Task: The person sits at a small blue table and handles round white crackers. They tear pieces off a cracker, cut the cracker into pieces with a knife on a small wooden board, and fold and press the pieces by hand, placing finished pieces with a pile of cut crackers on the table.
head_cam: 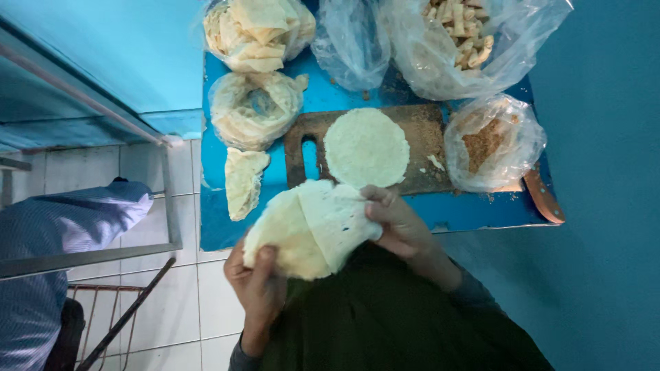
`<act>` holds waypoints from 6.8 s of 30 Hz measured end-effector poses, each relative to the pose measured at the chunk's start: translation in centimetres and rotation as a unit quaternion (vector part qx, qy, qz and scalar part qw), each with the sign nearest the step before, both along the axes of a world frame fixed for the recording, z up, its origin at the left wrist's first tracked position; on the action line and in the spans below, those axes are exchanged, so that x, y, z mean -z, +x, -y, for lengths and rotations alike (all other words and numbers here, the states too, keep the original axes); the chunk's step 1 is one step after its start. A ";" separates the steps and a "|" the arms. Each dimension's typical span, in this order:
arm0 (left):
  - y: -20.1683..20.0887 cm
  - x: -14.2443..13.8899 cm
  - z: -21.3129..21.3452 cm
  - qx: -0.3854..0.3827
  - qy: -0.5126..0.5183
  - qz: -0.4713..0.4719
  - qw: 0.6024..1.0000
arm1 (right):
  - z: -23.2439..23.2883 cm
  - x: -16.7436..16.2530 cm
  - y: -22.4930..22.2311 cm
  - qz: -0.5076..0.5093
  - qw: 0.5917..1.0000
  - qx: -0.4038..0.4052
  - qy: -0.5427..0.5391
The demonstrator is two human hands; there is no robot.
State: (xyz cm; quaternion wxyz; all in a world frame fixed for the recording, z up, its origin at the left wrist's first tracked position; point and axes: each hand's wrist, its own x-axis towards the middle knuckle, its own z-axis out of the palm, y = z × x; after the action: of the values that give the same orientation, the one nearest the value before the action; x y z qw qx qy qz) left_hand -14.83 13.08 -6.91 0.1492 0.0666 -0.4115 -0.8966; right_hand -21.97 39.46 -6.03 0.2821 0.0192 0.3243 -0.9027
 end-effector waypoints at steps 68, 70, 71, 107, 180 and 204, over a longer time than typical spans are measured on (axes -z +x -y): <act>0.2 -1.3 3.3 -0.010 0.043 0.073 0.996 | -3.4 -9.1 -8.0 -0.425 0.533 0.083 0.727; 0.2 -1.2 3.3 -0.014 0.040 0.078 0.996 | -3.2 -9.2 -8.1 -0.403 0.556 0.088 0.722; 0.2 -1.2 3.3 -0.010 0.034 0.083 0.996 | -3.2 -9.3 -7.9 -0.414 0.546 0.107 0.721; -3.4 -2.7 -4.1 0.207 0.046 0.016 0.977 | 3.8 -6.5 -0.4 -0.490 0.729 0.056 0.475; -4.1 -2.7 -5.1 0.022 -0.340 -0.060 0.938 | 3.5 -4.4 0.5 -0.436 0.817 0.042 0.376; -3.0 -4.4 -5.2 0.031 -0.323 -0.070 0.943 | 3.4 -3.2 0.5 -0.257 0.915 0.072 0.303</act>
State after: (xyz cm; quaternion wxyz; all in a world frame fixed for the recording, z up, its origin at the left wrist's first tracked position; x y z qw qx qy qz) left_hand -17.85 18.28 -2.49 0.1632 -0.0610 -0.6692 -0.7224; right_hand -21.48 36.08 -2.87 0.1041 -0.1052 0.6412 -0.7529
